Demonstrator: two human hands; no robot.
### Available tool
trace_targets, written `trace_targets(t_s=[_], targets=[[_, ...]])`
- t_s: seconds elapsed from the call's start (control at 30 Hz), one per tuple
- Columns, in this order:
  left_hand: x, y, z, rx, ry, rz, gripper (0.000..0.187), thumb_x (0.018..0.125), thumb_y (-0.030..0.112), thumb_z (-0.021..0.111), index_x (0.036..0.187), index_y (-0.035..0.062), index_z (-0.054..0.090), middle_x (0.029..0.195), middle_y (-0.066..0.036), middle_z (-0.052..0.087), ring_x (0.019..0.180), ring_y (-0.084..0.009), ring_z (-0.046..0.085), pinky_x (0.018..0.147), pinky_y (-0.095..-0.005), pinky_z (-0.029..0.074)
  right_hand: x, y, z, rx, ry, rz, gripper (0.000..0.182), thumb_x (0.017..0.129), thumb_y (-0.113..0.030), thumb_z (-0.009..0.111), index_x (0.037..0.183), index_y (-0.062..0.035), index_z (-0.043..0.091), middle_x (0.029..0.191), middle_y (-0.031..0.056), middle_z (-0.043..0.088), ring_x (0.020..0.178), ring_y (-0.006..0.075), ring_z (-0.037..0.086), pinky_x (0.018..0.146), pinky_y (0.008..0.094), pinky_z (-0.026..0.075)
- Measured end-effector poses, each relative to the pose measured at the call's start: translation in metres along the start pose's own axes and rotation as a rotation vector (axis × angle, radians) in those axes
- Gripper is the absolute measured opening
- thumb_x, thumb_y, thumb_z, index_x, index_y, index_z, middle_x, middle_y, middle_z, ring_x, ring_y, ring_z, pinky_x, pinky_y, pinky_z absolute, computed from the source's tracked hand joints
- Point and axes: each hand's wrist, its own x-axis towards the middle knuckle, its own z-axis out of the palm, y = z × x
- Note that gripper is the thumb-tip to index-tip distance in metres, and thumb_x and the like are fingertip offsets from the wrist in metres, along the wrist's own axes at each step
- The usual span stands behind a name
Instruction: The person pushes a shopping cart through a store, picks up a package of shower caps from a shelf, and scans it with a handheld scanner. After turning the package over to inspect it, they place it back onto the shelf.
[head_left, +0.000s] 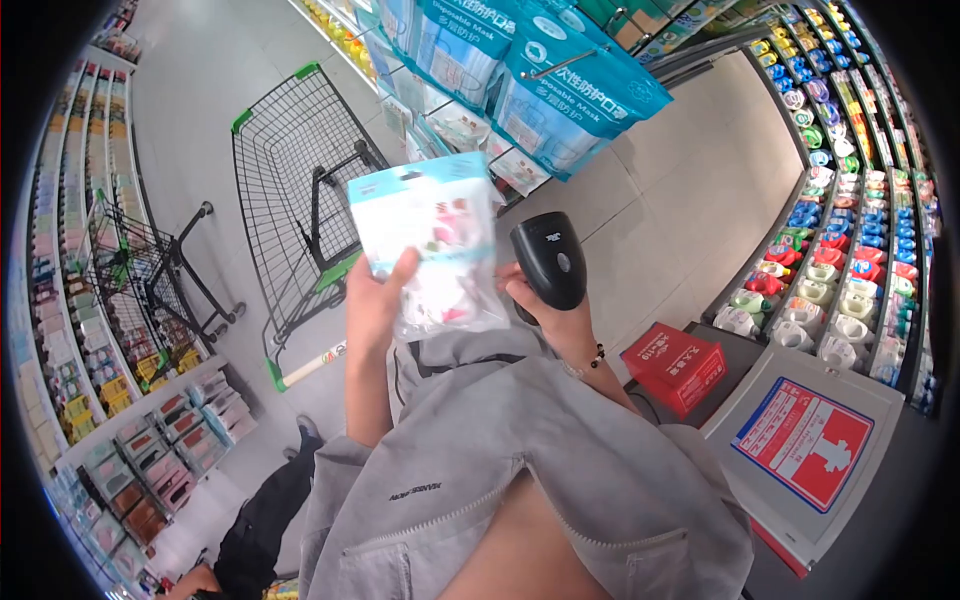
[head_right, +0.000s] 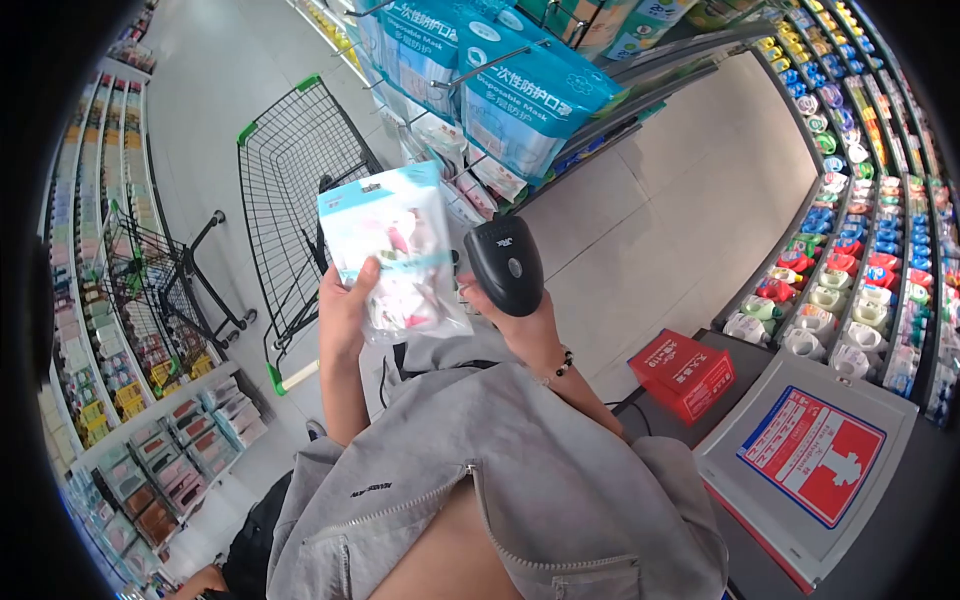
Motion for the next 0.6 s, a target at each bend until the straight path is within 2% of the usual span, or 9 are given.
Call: trace_targets(t_s=[0.07, 0.1, 0.13, 0.23, 0.27, 0.37, 0.47, 0.5, 0.6], targets=[[0.012, -0.013, -0.015, -0.110, 0.153, 0.000, 0.045, 0.084, 0.020, 0.070, 0.117, -0.0064, 0.053, 0.105, -0.012, 0.063, 0.092, -0.0148, 0.061, 0.080, -0.0285, 0.049, 0.000, 0.010, -0.007, -0.033, 0.003, 0.019, 0.024, 0.083, -0.009, 0.069, 0.104, -0.0010, 0.064, 0.096, 0.0058, 0.069, 0.084, 0.0069, 0.061, 0.076, 0.0229, 0.049], [0.014, -0.017, -0.021, -0.119, 0.156, 0.024, 0.043, 0.089, 0.020, 0.063, 0.121, -0.0056, 0.049, 0.111, -0.013, 0.061, 0.095, -0.0171, 0.061, 0.082, -0.0305, 0.050, -0.001, 0.014, -0.009, -0.044, 0.023, 0.031, 0.022, 0.083, -0.010, 0.069, 0.103, -0.0012, 0.065, 0.095, 0.0053, 0.069, 0.083, 0.0068, 0.061, 0.075, 0.0228, 0.049], [0.014, -0.012, -0.019, -0.117, 0.158, 0.021, 0.043, 0.089, 0.020, 0.063, 0.121, -0.0056, 0.049, 0.111, -0.013, 0.061, 0.095, -0.0171, 0.061, 0.082, -0.0305, 0.050, -0.002, 0.017, -0.011, -0.055, 0.040, 0.048, 0.021, 0.083, -0.010, 0.069, 0.101, -0.0014, 0.065, 0.094, 0.0047, 0.069, 0.081, 0.0067, 0.061, 0.074, 0.0228, 0.049], [0.007, 0.003, -0.015, -0.576, 0.054, 0.017, 0.045, 0.099, 0.027, 0.042, 0.133, -0.0017, 0.035, 0.128, -0.014, 0.051, 0.112, -0.0243, 0.056, 0.093, -0.0386, 0.048, -0.005, 0.024, -0.018, -0.188, 0.055, 0.130, 0.020, 0.084, -0.012, 0.068, 0.101, -0.0009, 0.065, 0.091, 0.0044, 0.070, 0.080, 0.0073, 0.062, 0.073, 0.0229, 0.049], [0.003, 0.010, -0.011, -0.573, 0.071, 0.022, 0.045, 0.099, 0.027, 0.042, 0.133, -0.0017, 0.035, 0.128, -0.014, 0.051, 0.112, -0.0243, 0.056, 0.093, -0.0386, 0.048, -0.003, 0.029, -0.019, -0.184, 0.039, 0.136, 0.020, 0.084, -0.012, 0.068, 0.101, -0.0009, 0.065, 0.091, 0.0044, 0.070, 0.080, 0.0073, 0.062, 0.073, 0.0229, 0.049], [-0.005, 0.018, -0.002, -0.827, -0.084, 0.013, 0.045, 0.099, 0.026, 0.044, 0.135, 0.0004, 0.034, 0.133, -0.012, 0.047, 0.117, -0.0234, 0.051, 0.097, -0.0393, 0.046, 0.001, 0.040, -0.017, -0.105, 0.064, 0.082, 0.019, 0.086, -0.013, 0.066, 0.098, 0.0012, 0.064, 0.088, 0.0048, 0.069, 0.081, 0.0097, 0.064, 0.072, 0.0234, 0.049], [-0.014, 0.021, 0.001, -0.687, -0.081, 0.027, 0.048, 0.098, 0.024, 0.046, 0.137, 0.0011, 0.032, 0.133, -0.013, 0.047, 0.119, -0.0236, 0.051, 0.098, -0.0378, 0.045, 0.003, 0.036, -0.012, -0.093, 0.057, 0.084, 0.019, 0.086, -0.013, 0.066, 0.098, 0.0019, 0.063, 0.090, 0.0058, 0.069, 0.081, 0.0106, 0.065, 0.072, 0.0239, 0.050], [-0.019, 0.026, 0.005, -0.681, -0.084, 0.063, 0.048, 0.095, 0.015, 0.052, 0.136, -0.0006, 0.033, 0.130, -0.013, 0.049, 0.117, -0.0230, 0.052, 0.097, -0.0368, 0.046, 0.003, 0.036, -0.012, -0.104, 0.039, 0.081, 0.020, 0.086, -0.013, 0.065, 0.099, 0.0024, 0.063, 0.093, 0.0068, 0.069, 0.081, 0.0113, 0.064, 0.074, 0.0249, 0.050], [-0.030, 0.039, 0.017, -0.572, -0.026, 0.042, 0.049, 0.092, 0.009, 0.055, 0.134, -0.0029, 0.034, 0.128, -0.013, 0.050, 0.115, -0.0219, 0.053, 0.096, -0.0361, 0.047, 0.003, 0.037, -0.010, -0.098, 0.053, 0.107, 0.019, 0.086, -0.013, 0.065, 0.098, 0.0021, 0.063, 0.092, 0.0063, 0.068, 0.080, 0.0115, 0.064, 0.074, 0.0252, 0.050]])
